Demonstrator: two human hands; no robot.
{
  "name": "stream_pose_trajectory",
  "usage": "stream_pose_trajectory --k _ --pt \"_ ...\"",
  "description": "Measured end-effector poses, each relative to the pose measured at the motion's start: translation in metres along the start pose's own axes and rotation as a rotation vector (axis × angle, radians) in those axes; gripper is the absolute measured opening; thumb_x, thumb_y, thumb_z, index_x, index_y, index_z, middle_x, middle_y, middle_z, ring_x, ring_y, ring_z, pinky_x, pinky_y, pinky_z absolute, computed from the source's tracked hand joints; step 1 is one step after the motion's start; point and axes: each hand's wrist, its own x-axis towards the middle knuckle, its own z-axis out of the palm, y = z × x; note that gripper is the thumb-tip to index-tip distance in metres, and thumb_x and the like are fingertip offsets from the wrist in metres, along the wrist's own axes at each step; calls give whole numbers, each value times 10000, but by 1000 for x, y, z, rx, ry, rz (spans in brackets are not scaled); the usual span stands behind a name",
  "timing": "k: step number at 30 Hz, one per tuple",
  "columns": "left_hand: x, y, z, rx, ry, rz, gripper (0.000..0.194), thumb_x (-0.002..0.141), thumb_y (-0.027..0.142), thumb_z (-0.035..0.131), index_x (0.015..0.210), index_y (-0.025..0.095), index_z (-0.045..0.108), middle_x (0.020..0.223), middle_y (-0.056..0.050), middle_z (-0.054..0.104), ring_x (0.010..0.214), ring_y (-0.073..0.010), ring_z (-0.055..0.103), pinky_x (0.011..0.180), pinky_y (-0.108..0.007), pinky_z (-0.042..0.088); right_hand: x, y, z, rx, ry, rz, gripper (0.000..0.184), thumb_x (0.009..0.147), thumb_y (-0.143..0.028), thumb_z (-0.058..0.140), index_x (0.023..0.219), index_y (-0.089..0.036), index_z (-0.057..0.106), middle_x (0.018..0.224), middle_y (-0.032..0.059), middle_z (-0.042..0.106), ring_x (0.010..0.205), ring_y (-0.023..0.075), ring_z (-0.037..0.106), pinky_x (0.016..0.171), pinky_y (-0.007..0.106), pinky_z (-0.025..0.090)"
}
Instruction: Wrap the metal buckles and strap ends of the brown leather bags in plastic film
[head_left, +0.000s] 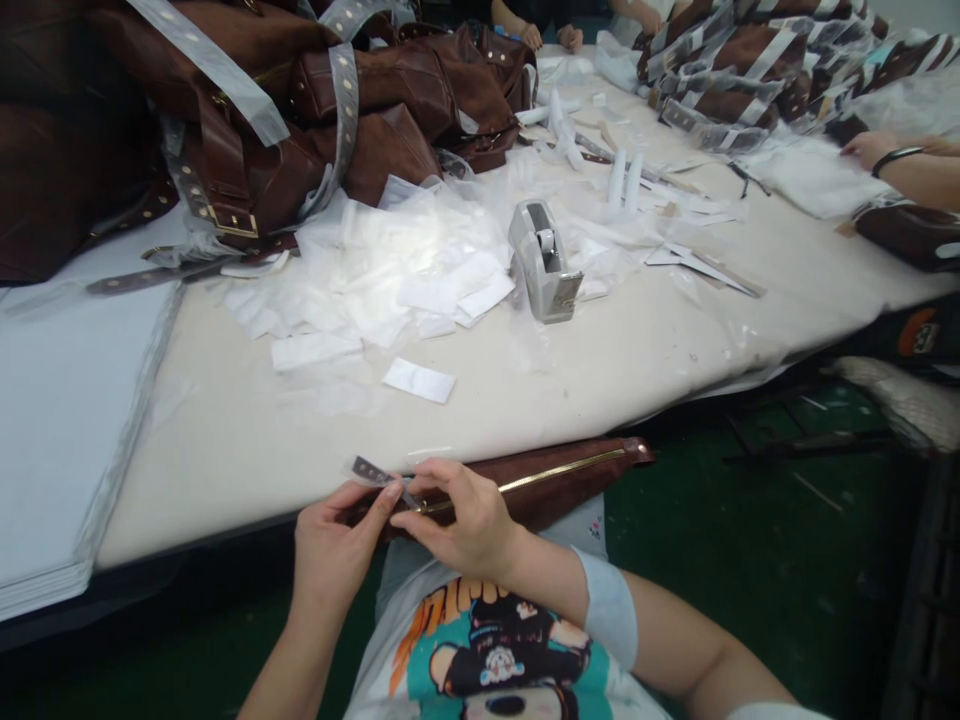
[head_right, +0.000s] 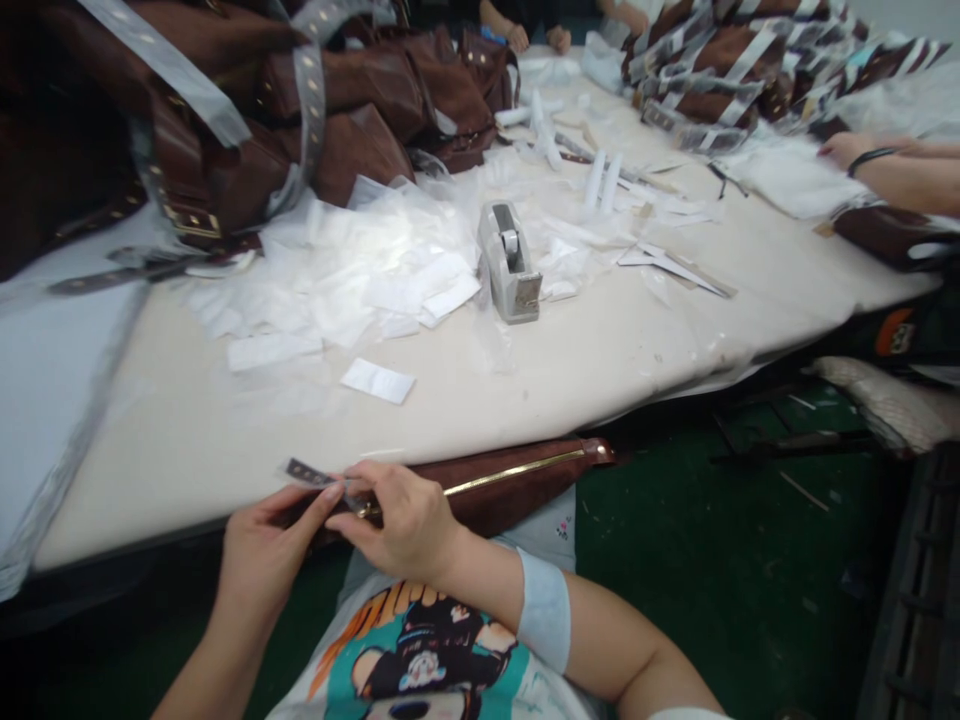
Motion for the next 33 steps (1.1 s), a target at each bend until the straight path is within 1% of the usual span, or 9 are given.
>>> stream_pose_trajectory --k 3,6,11,16,22,26,30,31,33 --pt "2 -1 -1 -92 -13 -66 444 617 476 932 910 163 817 813 -69 783 685 -232 730 642 -296 649 3 2 8 21 -21 95 407 947 -287 697 1297 -227 498 983 65 762 922 204 761 867 325 630" --pt "6 -6 -1 -174 -27 -129 445 587 467 950 868 149 814 813 -83 782 684 -239 736 620 -296 649 6 1 13 163 13 266 374 915 -268 720 1217 -225 504 941 35 764 839 161 759 782 261 630" --pt "9 -8 2 -227 -44 -116 437 599 434 952 912 160 818 1032 -110 790 790 -260 757 663 -314 661 10 -1 14 356 22 524 351 853 -224 742 1102 -239 496 847 -17 753 699 130 714 616 211 560" --pt "5 -4 5 -241 -2 -162 444 556 435 971 870 157 823 828 -85 791 697 -243 748 619 -282 652 13 3 14 437 -2 602 327 833 -214 726 1053 -236 485 794 -35 735 657 131 668 636 241 522" --pt "2 0 10 -269 112 -198 458 487 424 988 821 162 816 765 -66 781 605 -239 729 562 -304 648 14 7 19 562 13 768 485 745 -235 781 1123 -236 476 743 -53 697 581 118 601 594 240 477" --pt "4 4 10 -269 124 -230 476 436 413 998 791 159 809 729 -61 773 572 -221 713 535 -275 631 21 4 5 623 30 736 561 688 -272 850 1138 -230 517 838 -34 633 659 113 585 642 245 484" --pt "9 7 6 -234 96 -214 476 412 413 1004 762 157 806 739 -64 776 581 -166 693 551 -192 594 38 5 -23 674 38 626 321 807 -390 776 1019 -197 633 914 9 542 814 135 524 705 242 457" --pt "10 7 5 -224 80 -222 484 416 425 1003 766 155 806 739 -67 776 578 -162 688 549 -189 589 43 6 -30 683 -25 616 287 828 -412 756 962 -186 640 896 12 541 815 139 511 704 244 444" --pt "12 8 3 -214 40 -248 502 424 451 1000 779 154 805 723 -71 771 563 -166 681 533 -201 584 55 8 -42 681 -255 607 293 842 -436 744 875 -168 630 840 9 556 773 135 497 685 246 418"
